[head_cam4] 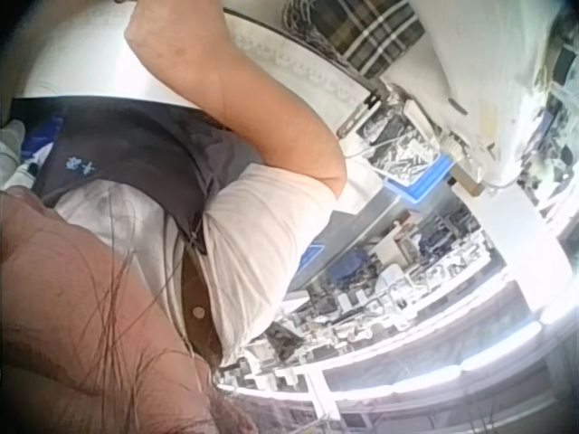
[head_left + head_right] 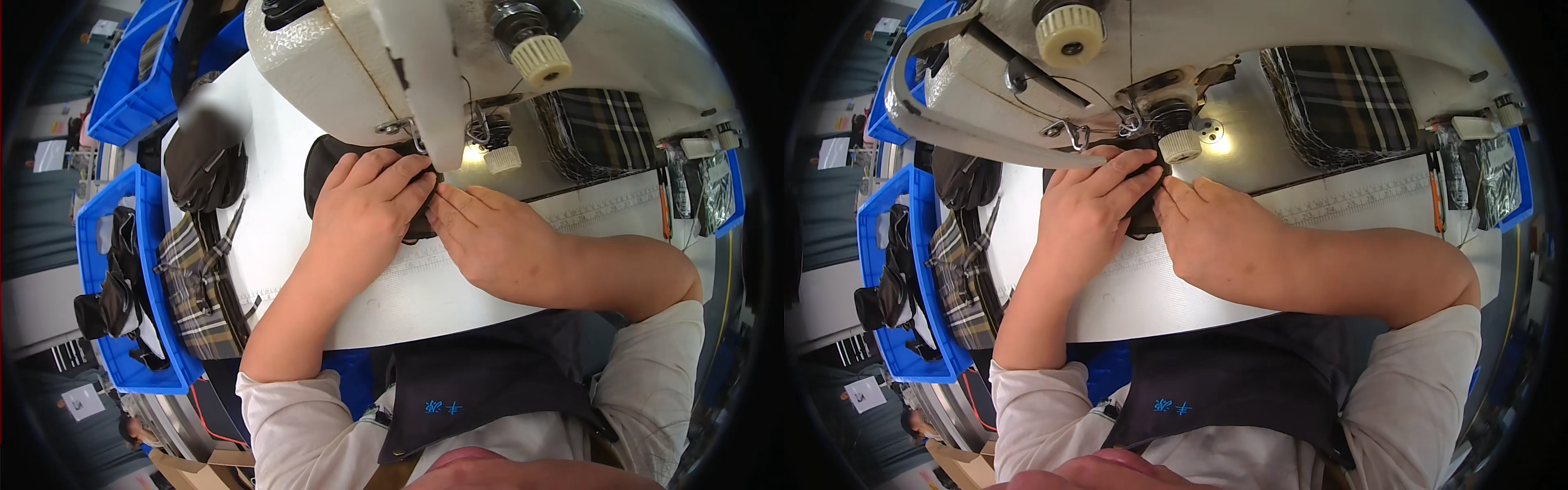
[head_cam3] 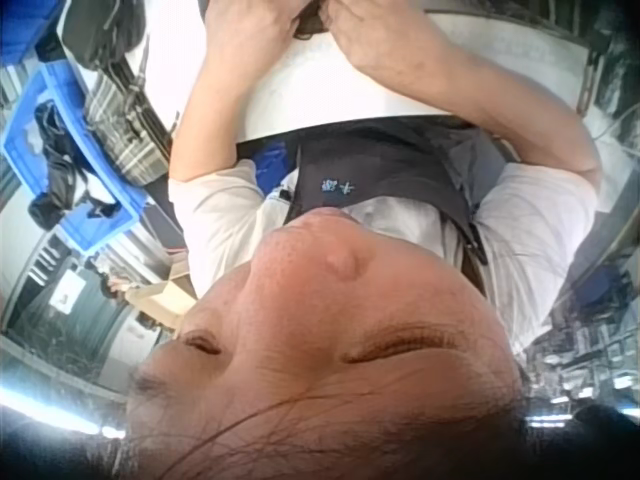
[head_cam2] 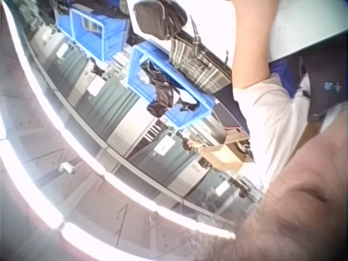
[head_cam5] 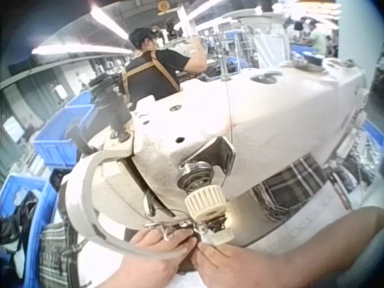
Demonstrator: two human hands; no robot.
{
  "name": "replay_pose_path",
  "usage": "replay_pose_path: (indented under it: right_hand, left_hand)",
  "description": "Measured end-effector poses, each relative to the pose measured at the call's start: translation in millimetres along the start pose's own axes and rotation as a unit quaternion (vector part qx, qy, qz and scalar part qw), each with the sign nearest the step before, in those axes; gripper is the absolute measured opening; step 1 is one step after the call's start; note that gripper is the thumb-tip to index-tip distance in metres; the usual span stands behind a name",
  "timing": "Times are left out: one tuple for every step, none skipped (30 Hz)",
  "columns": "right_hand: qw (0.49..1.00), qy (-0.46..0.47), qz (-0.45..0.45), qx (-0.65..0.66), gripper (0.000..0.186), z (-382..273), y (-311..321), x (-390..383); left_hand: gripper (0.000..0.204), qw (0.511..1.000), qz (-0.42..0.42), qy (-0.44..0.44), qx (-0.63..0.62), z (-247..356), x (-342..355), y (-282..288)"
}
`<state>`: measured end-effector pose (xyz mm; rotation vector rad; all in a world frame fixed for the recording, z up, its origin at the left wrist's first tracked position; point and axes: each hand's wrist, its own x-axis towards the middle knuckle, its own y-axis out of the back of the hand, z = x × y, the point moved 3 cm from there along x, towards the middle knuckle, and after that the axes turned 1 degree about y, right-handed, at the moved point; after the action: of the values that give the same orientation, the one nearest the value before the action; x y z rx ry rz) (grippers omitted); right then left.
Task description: The person operates an industrial sewing machine to stitch a zipper onto a small fabric pouch. They guide the pouch under the needle, sew along the zipper edge, and then remove the finished item to place it in a blue bin. The person then picks up a new pouch and repeats the sewing process.
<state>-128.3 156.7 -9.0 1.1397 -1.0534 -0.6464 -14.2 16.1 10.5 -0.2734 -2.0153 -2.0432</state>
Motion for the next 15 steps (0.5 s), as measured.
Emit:
replay_pose_path:
  right_hand:
    - [1.000,-0.001,0.004,-0.002,0.036,0.0,0.6,-0.4]
    - [1.000,-0.008,0.005,0.002,0.036,-0.1,-0.3,-1.0]
    - [1.000,-0.015,0.006,0.005,0.036,-0.6,-2.0,-1.8]
    - [1.000,-0.022,0.006,0.008,0.036,-0.8,-2.7,-2.2]
    - [1.000,-0.017,0.004,0.010,0.035,-0.5,-1.8,-1.9]
    - [1.000,-0.011,0.001,0.011,0.035,0.5,-0.2,-1.1]
    - [1.000,-0.005,-0.001,0.013,0.035,1.1,0.2,-0.6]
    - [1.000,-0.008,-0.003,0.014,0.035,1.4,-0.5,-0.8]
    - [1.000,-0.010,-0.006,0.015,0.034,1.5,-1.6,-1.0]
    - [1.000,-0.011,-0.007,0.016,0.034,1.3,-2.3,-0.7]
    - [1.000,-0.009,-0.012,0.015,0.034,1.5,-1.9,-0.6]
    - [1.000,-0.007,-0.016,0.014,0.034,2.1,-0.8,-0.9]
    - [1.000,-0.003,-0.020,0.012,0.034,2.7,-0.4,-0.9]
    - [1.000,-0.002,-0.016,0.009,0.034,3.0,-0.8,-1.1]
    - [1.000,0.000,-0.012,0.006,0.034,3.4,-1.6,-1.6]
  left_hand:
    - [0.036,1.000,-0.001,0.004,0.000,1.2,0.1,-0.9]
    - [0.036,1.000,-0.002,0.009,0.000,2.8,0.5,-2.1]
    - [0.036,1.000,-0.002,0.013,0.000,3.6,1.0,-3.3]
    - [0.036,1.000,0.002,0.010,-0.002,3.4,0.9,-5.0]
    - [0.036,1.000,0.006,0.007,-0.004,2.6,0.7,-7.5]
    - [0.036,1.000,0.011,0.005,-0.006,2.5,0.9,-8.8]
    - [0.036,1.000,0.007,0.011,-0.004,3.1,0.9,-9.1]
    - [0.037,1.000,0.004,0.018,-0.002,4.4,0.5,-9.3]
    - [0.037,1.000,0.000,0.025,0.001,5.1,0.4,-9.7]
    - [0.037,1.000,-0.003,0.025,0.001,5.1,0.3,-9.7]
    - [0.037,1.000,-0.007,0.025,0.000,4.8,0.2,-9.8]
    - [0.037,1.000,-0.011,0.025,0.000,4.9,-0.2,-9.8]
    - [0.041,0.999,-0.014,0.037,-0.009,5.3,-0.3,-9.1]
    - [0.046,0.998,-0.017,0.049,-0.019,6.7,0.0,-8.7]
    - [0.051,0.998,-0.020,0.061,-0.028,7.7,0.1,-8.6]
